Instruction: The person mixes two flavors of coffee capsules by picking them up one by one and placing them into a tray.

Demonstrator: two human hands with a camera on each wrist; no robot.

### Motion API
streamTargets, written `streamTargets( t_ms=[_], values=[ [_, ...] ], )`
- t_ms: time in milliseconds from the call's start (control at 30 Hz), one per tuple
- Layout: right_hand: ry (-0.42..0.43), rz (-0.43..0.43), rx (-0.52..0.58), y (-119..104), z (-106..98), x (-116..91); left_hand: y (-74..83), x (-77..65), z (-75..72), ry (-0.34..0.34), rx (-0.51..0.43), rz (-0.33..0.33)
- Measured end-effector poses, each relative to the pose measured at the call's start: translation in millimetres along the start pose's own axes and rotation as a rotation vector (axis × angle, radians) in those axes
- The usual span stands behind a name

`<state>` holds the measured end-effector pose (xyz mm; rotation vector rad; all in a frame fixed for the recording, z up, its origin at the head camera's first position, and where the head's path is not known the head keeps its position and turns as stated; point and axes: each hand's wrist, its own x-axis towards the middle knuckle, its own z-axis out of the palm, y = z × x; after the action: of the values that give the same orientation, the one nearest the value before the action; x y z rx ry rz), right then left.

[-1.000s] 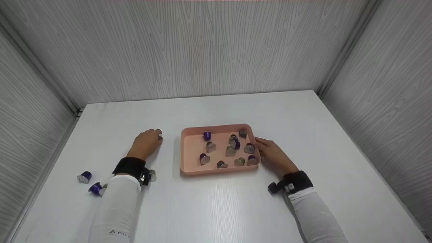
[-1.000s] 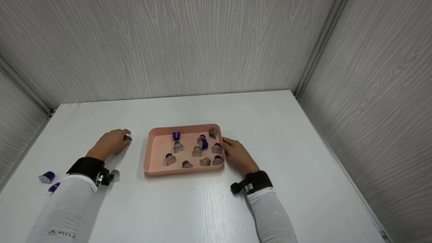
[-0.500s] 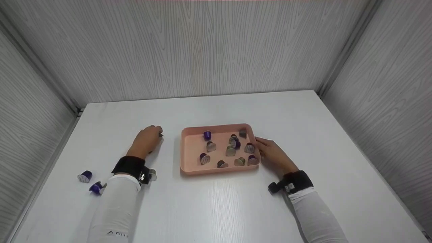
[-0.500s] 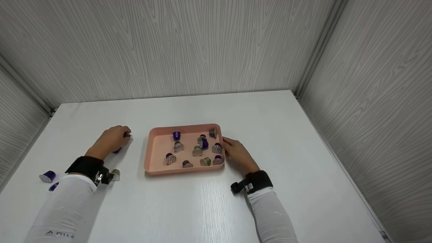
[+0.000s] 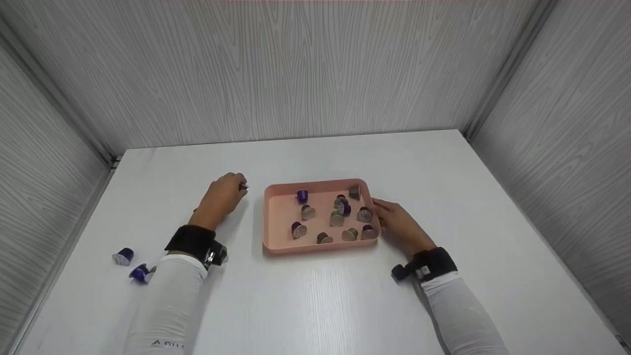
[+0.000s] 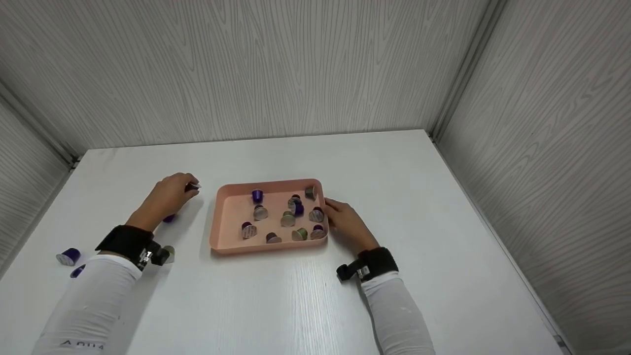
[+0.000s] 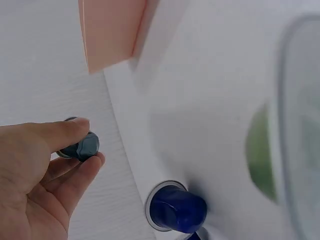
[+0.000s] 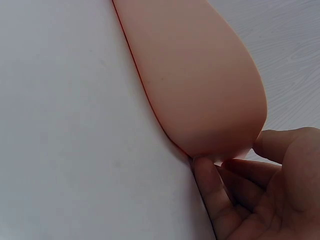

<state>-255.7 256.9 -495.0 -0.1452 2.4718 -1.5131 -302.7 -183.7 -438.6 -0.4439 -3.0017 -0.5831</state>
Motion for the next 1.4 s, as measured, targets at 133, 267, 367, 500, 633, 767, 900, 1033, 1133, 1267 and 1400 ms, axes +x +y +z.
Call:
streamTargets(
  t_ms=[133,267,367,500,633,767,900,1033,1133,1267,1400],
  values=[
    [0.003,0.013,-0.01,1,0,0,10.3,1.2,-0.6,0.013,-0.013,0.017],
    [-0.001,0.015,-0.007,-1,0,-1,21.6,1.0,-0.9,0.011,-0.039,0.019],
    [0.003,0.01,-0.012,-1,1,-2,30.6,0.8,-1.0,-0.006,-0.057,0.022],
    [0.004,0.023,-0.027,0,1,-2,42.3,1.2,0.7,-0.041,-0.086,0.027],
    [0.004,0.049,-0.034,1,0,-1,52.5,1.0,4.8,-0.062,-0.106,0.045],
    [0.009,0.061,-0.033,2,0,-1,60.9,0.6,9.8,-0.091,-0.101,0.07],
    [0.012,0.006,-0.082,1,0,-2,66.8,-0.3,14.9,-0.113,-0.062,0.144],
    [0.024,-0.02,-0.1,2,0,-2,72.3,0.0,21.1,-0.139,-0.055,0.184],
    [0.028,-0.014,-0.105,2,0,-2,75.3,1.1,26.1,-0.159,-0.069,0.183],
    [0.024,-0.001,-0.106,3,1,-2,76.1,2.5,33.7,-0.187,-0.081,0.182],
    [0.017,0.017,-0.09,3,1,-1,75.7,2.4,39.7,-0.2,-0.059,0.207]
  ],
)
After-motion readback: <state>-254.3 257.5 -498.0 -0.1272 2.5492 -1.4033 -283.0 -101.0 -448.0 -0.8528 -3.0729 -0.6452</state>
